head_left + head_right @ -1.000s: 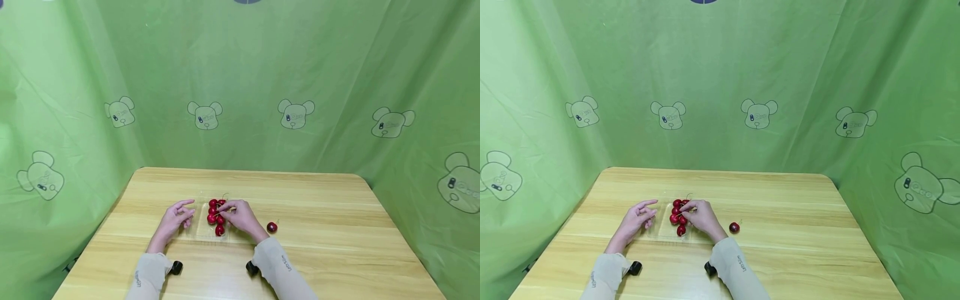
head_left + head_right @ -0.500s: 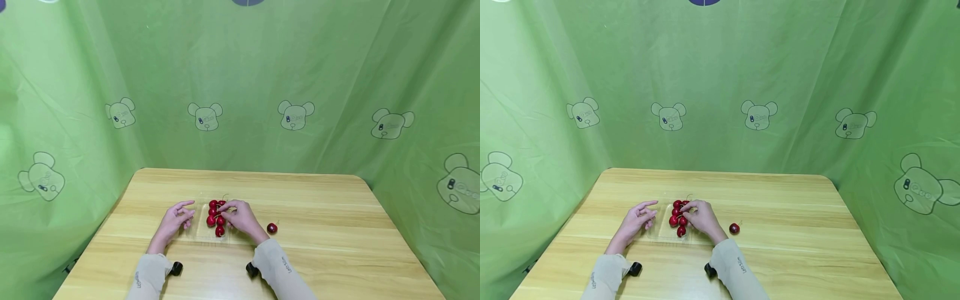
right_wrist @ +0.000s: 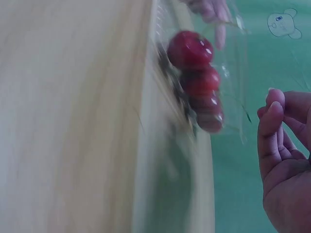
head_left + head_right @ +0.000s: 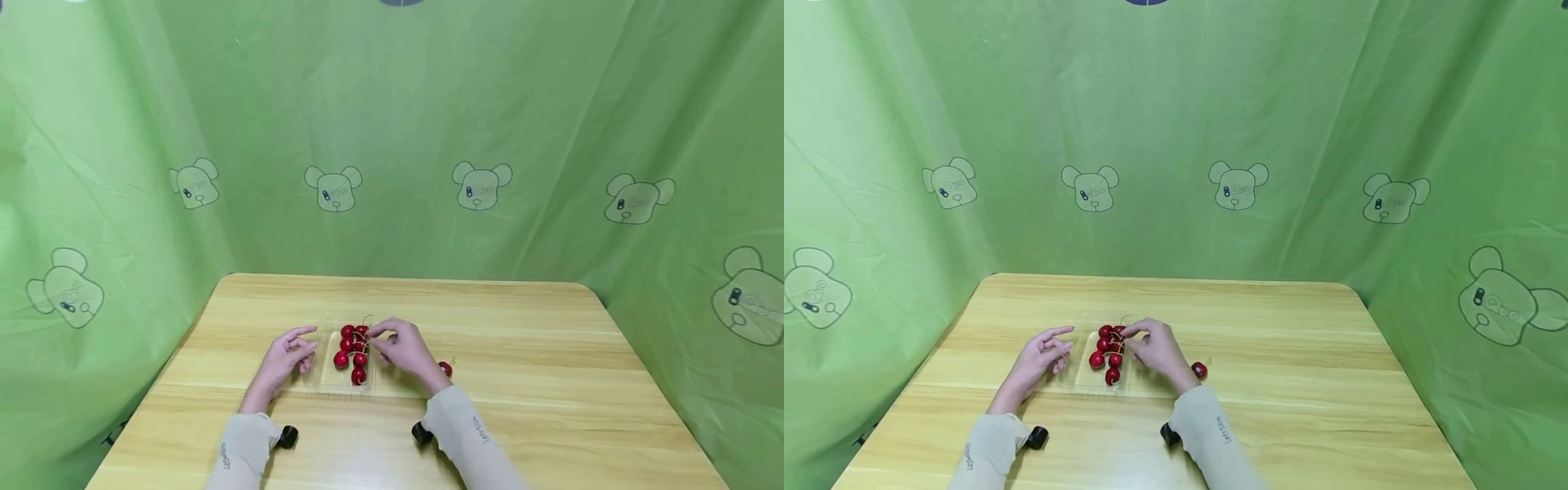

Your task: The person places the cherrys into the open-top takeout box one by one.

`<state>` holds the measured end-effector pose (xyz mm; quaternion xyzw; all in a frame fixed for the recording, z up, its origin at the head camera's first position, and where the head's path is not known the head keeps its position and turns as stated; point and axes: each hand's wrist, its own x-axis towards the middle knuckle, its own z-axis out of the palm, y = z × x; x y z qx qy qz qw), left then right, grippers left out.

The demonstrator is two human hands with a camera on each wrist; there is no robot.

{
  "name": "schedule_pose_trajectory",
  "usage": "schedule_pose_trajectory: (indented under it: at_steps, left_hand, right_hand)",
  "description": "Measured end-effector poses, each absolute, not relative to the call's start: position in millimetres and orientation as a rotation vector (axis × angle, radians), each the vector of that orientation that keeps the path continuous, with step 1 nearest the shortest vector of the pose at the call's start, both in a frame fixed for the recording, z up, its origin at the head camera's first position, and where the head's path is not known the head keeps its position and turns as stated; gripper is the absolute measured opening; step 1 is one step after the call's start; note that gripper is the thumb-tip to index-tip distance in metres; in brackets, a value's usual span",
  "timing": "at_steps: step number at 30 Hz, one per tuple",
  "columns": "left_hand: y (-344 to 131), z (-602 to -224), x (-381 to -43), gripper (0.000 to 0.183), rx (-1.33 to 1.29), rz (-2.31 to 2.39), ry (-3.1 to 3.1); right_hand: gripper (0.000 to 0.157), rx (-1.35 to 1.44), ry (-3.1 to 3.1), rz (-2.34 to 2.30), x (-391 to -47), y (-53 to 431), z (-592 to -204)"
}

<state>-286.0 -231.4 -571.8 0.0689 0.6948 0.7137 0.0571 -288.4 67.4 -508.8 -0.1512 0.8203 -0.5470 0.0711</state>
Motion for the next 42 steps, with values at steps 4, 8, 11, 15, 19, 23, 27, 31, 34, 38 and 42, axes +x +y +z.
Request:
schedule_pose_trajectory:
  at_steps: [4, 8, 11, 15, 19, 23, 27, 31, 34, 38, 42]
  left_hand:
    - [-231.8, -572.0, -286.4, 0.056, 0.207, 2.173, 2.104]
    - [-231.7, -572.1, -286.3, 0.055, 0.204, 2.175, 2.103]
    - [-231.8, -572.1, -286.1, 0.056, 0.2, 2.168, 2.105]
    - [-232.1, -571.3, -286.0, 0.056, 0.19, 2.17, 2.1]
    - [-232.0, -570.0, -286.1, 0.056, 0.197, 2.176, 2.097]
    - [-232.1, -570.5, -286.4, 0.057, 0.211, 2.163, 2.108]
    - [-231.9, -571.2, -285.7, 0.057, 0.195, 2.152, 2.116]
    - [-231.6, -571.2, -284.8, 0.058, 0.194, 2.143, 2.127]
    - [-232.2, -571.2, -283.6, 0.057, 0.182, 2.144, 2.132]
    - [-231.9, -570.7, -282.4, 0.057, 0.156, 2.151, 2.132]
    - [-230.4, -571.1, -283.7, 0.058, 0.166, 2.144, 2.124]
  right_hand:
    - [0.022, -0.443, 2.504, -1.642, -290.3, 82.6, -504.0]
    - [0.022, -0.41, 2.543, -1.614, -291.7, 102.8, -500.3]
    - [0.02, -0.406, 2.587, -1.568, -293.6, 120.6, -499.2]
    - [0.019, -0.442, 2.646, -1.475, -296.0, 144.4, -498.1]
    - [0.022, -0.469, 2.654, -1.396, -295.6, 166.9, -499.4]
    - [0.024, -0.499, 2.645, -1.319, -295.1, 189.3, -506.1]
    - [0.025, -0.521, 2.638, -1.265, -295.6, 210.0, -513.1]
    - [0.025, -0.538, 2.614, -1.257, -296.4, 225.1, -516.4]
    - [0.027, -0.555, 2.573, -1.252, -296.4, 230.7, -518.7]
    - [0.029, -0.557, 2.527, -1.245, -295.2, 234.1, -522.6]
    - [0.027, -0.513, 2.513, -1.242, -293.6, 236.3, -525.1]
